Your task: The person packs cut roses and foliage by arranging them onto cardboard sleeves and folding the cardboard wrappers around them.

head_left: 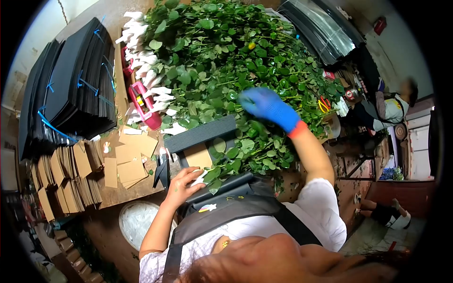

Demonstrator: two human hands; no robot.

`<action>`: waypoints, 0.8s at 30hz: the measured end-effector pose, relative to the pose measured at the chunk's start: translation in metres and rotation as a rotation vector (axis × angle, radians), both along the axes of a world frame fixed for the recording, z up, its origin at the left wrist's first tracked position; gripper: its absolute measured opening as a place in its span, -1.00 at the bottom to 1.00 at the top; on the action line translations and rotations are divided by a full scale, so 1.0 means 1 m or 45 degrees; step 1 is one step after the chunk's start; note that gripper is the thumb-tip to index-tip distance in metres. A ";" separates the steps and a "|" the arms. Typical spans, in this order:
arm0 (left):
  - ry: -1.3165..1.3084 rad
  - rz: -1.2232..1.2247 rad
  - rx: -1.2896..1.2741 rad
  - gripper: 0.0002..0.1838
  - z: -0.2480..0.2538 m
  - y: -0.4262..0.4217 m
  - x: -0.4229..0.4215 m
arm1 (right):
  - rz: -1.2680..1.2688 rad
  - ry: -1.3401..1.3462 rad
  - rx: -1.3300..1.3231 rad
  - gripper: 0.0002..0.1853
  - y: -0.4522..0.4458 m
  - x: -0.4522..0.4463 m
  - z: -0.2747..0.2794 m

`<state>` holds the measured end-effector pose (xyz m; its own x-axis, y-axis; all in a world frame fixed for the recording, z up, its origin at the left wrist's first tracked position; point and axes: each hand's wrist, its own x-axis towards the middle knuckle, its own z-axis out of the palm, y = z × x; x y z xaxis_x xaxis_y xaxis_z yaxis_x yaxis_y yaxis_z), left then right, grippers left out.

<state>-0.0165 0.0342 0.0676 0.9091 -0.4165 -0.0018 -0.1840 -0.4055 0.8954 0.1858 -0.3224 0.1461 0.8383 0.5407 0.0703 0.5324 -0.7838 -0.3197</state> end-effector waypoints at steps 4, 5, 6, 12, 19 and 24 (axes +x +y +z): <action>-0.146 -0.079 0.134 -0.63 0.012 0.000 0.011 | -0.125 -0.460 -0.421 -0.81 0.036 0.090 -0.069; -0.230 -0.105 0.166 -0.66 0.014 0.002 0.016 | -0.154 -0.386 -0.615 -0.80 0.039 0.113 -0.087; -0.312 -0.132 0.204 -0.69 0.015 0.005 0.018 | -0.182 -0.311 -0.805 -0.78 0.046 0.126 -0.097; -0.301 0.043 0.094 -0.87 -0.003 -0.009 0.016 | -0.072 -0.686 0.135 -0.70 0.042 0.097 -0.028; -0.246 0.088 0.070 -0.85 -0.005 -0.010 0.013 | 0.080 -0.723 -0.156 -0.57 0.003 0.055 0.017; -0.270 0.107 0.035 -0.87 -0.013 -0.009 0.013 | -0.070 -0.883 -0.087 -0.73 -0.001 0.054 0.026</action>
<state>-0.0039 0.0248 0.0543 0.9220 -0.3415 0.1825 -0.3312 -0.4514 0.8286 0.2399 -0.3236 0.1722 0.6385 0.5213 0.5662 0.5551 -0.8215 0.1305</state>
